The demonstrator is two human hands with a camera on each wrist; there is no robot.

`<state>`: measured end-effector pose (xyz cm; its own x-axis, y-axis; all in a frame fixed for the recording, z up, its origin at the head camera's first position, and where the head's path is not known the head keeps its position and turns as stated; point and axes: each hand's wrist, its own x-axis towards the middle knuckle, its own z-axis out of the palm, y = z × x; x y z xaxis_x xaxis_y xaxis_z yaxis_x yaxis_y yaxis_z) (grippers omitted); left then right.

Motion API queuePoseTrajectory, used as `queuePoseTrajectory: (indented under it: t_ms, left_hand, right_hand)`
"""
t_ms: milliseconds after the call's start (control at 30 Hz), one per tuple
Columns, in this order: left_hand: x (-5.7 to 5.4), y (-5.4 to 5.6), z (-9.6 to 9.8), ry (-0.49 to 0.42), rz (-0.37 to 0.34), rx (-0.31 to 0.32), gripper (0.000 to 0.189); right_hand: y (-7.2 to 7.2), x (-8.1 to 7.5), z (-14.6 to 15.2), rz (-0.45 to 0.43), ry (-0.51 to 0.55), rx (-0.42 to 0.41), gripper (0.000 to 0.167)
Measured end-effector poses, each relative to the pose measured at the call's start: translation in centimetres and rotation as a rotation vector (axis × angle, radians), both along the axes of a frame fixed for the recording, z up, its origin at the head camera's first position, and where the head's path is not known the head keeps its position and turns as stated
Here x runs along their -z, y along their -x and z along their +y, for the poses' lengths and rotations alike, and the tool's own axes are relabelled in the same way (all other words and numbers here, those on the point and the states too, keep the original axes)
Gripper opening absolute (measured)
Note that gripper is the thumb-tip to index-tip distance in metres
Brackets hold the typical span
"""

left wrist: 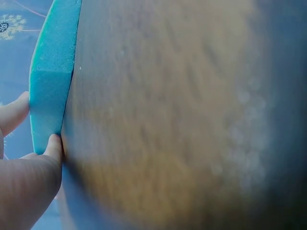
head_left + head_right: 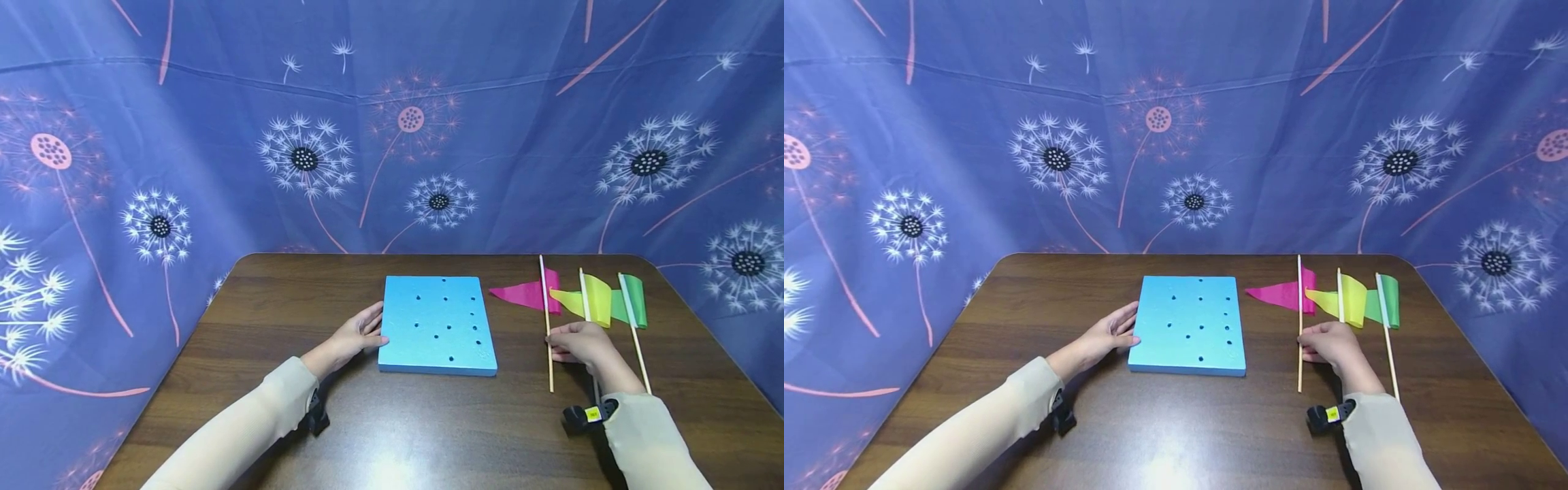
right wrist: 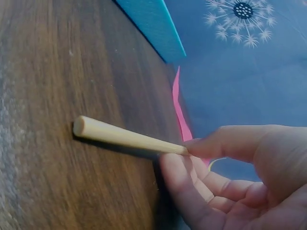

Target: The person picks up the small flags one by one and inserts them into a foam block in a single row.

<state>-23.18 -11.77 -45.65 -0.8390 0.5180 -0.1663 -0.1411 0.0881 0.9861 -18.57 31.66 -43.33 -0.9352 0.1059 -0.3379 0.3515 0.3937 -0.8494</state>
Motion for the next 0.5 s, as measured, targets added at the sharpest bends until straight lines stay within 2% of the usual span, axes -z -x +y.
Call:
queuePoseTrajectory:
  t_ms: [200, 500]
  left_hand:
    - [0.43, 0.06, -0.09, -0.005, 0.012, 0.031, 0.080]
    - [0.33, 0.10, -0.22, 0.009, 0.003, 0.000, 0.079]
  right_hand:
    - [0.02, 0.22, 0.30, -0.005, 0.053, 0.018, 0.032]
    - [0.58, -0.53, -0.30, 0.059, 0.084, -0.001, 0.034]
